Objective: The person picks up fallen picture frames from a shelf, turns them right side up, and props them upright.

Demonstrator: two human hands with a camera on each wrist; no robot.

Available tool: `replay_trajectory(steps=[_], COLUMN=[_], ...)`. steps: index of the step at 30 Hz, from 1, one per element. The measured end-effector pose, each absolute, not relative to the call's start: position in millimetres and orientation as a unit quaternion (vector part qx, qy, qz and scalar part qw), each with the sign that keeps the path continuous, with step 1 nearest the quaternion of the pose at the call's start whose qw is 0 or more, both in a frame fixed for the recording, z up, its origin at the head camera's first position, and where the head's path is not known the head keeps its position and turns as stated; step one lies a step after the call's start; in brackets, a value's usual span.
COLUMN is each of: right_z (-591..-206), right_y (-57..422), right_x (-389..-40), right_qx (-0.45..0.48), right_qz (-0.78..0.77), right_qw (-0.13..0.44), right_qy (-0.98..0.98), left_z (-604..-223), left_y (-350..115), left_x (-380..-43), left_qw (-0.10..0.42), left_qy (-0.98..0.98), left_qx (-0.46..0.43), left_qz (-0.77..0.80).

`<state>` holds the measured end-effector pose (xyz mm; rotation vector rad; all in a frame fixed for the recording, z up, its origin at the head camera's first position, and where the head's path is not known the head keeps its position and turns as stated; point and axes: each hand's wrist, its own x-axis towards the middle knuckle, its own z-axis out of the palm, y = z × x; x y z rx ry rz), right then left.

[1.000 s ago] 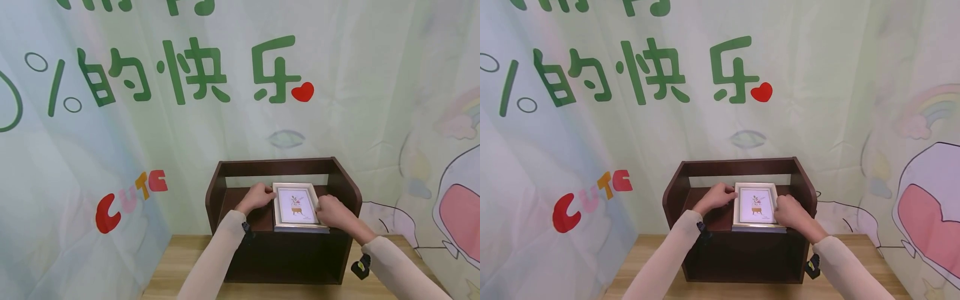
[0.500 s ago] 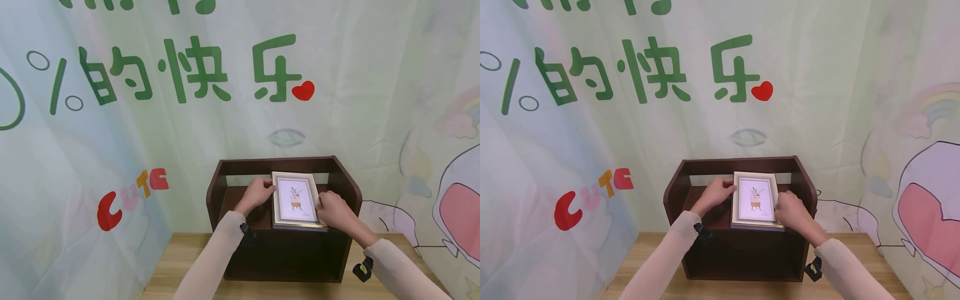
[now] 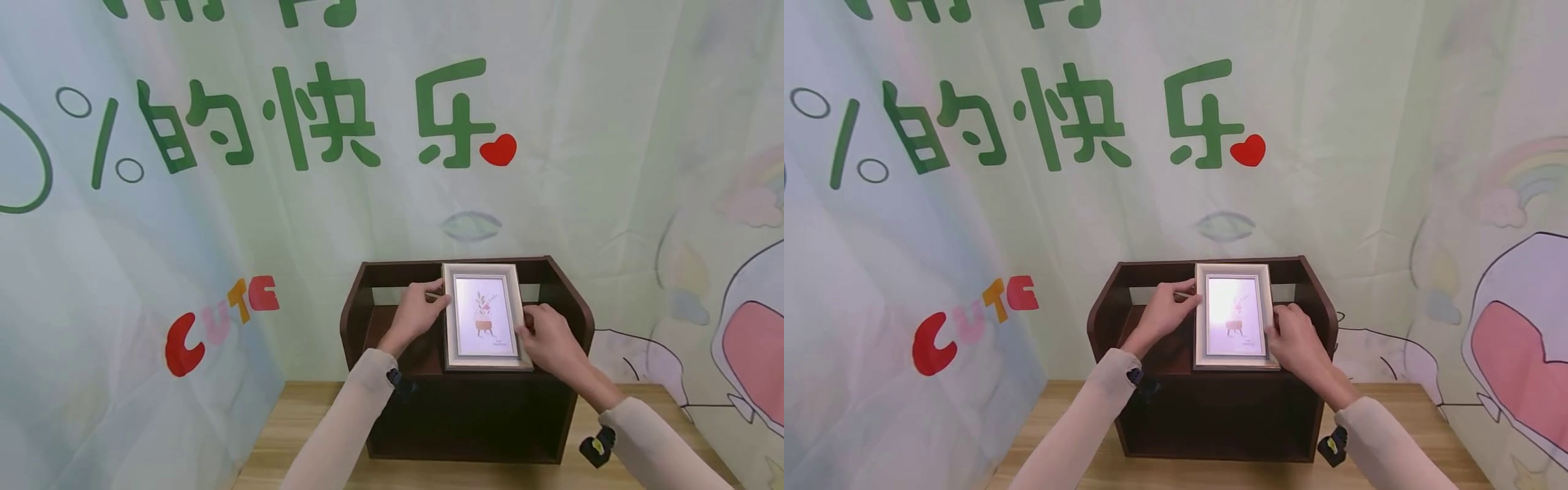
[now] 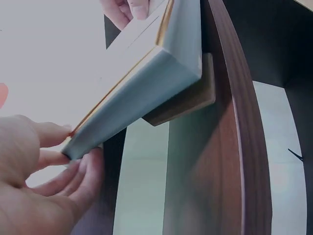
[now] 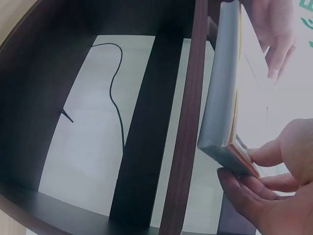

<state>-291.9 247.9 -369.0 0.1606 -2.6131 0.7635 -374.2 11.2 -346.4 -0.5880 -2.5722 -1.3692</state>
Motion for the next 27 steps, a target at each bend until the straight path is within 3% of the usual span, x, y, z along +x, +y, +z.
replay_trajectory(steps=[13,27], right_z=[-371,-379], right_y=[244,242], right_x=[-284,-283], right_qx=[0.047,0.076], right_qz=[0.313,0.314], right_qw=[0.284,0.358], right_qy=[-0.905,-0.876], left_z=[-348,-353], left_y=[6,-1], left_x=[-365,-351], left_qw=[0.169,0.202], left_qy=[-0.802,-0.743], left_qx=[-0.241,-0.271], left_qz=[-0.520,-0.578])
